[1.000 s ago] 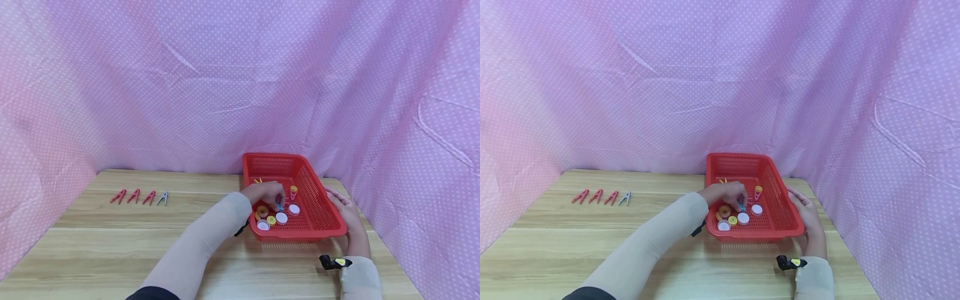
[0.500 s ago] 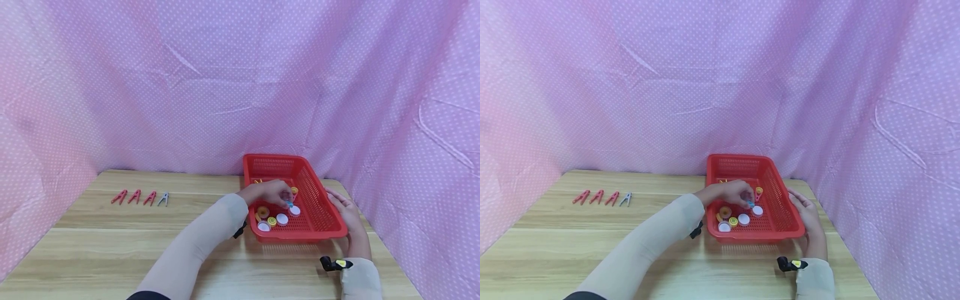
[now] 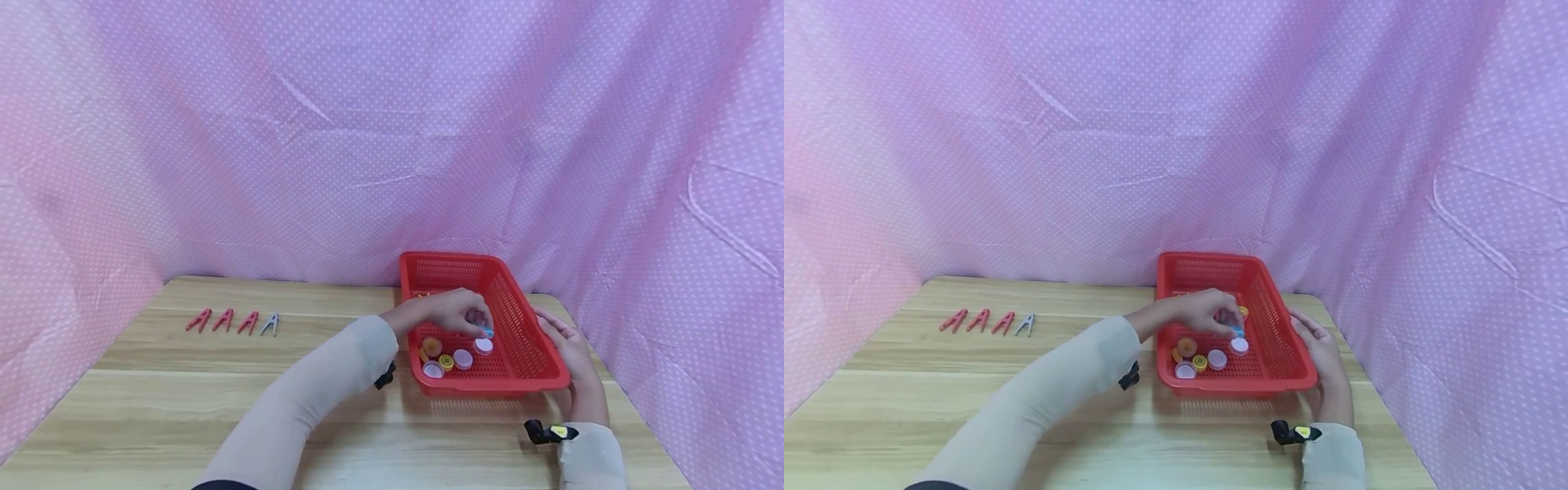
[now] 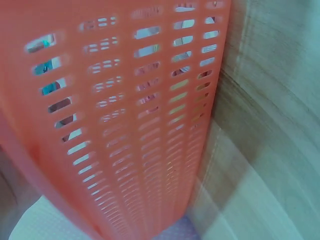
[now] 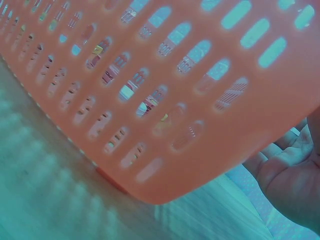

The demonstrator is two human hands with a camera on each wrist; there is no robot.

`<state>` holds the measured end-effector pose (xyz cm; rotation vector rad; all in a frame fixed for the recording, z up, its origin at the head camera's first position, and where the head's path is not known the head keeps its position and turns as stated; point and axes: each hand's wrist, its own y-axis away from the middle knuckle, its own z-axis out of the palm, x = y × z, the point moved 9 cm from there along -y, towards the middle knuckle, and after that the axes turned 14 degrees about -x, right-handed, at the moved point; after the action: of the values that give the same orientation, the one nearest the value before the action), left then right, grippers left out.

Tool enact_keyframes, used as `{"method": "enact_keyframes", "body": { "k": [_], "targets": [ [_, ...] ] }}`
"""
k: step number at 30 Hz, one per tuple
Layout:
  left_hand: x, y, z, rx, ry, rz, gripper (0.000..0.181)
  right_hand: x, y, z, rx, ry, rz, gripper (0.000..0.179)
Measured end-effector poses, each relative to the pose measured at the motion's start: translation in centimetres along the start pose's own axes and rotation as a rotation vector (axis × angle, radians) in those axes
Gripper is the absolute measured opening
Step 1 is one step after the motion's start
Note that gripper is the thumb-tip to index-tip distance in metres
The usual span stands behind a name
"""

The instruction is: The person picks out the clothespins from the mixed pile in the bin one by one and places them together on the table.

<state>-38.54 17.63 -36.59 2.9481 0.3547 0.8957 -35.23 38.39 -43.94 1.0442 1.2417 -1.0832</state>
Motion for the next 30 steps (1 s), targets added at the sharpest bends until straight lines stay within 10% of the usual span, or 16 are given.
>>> {"method": "enact_keyframes", "body": {
  "k": [18,30],
  "targets": [
    [2.6,4.2,-1.2,0.039,-0.053,-0.035,0.023,0.1,-0.4,0.0,-0.026,-0.019,-0.04,0.054],
    [1.4,8.3,-1.6,0.07,-0.122,-0.108,0.02,0.1,-0.2,0.0,-0.012,-0.015,-0.022,0.051]
  ]
}}
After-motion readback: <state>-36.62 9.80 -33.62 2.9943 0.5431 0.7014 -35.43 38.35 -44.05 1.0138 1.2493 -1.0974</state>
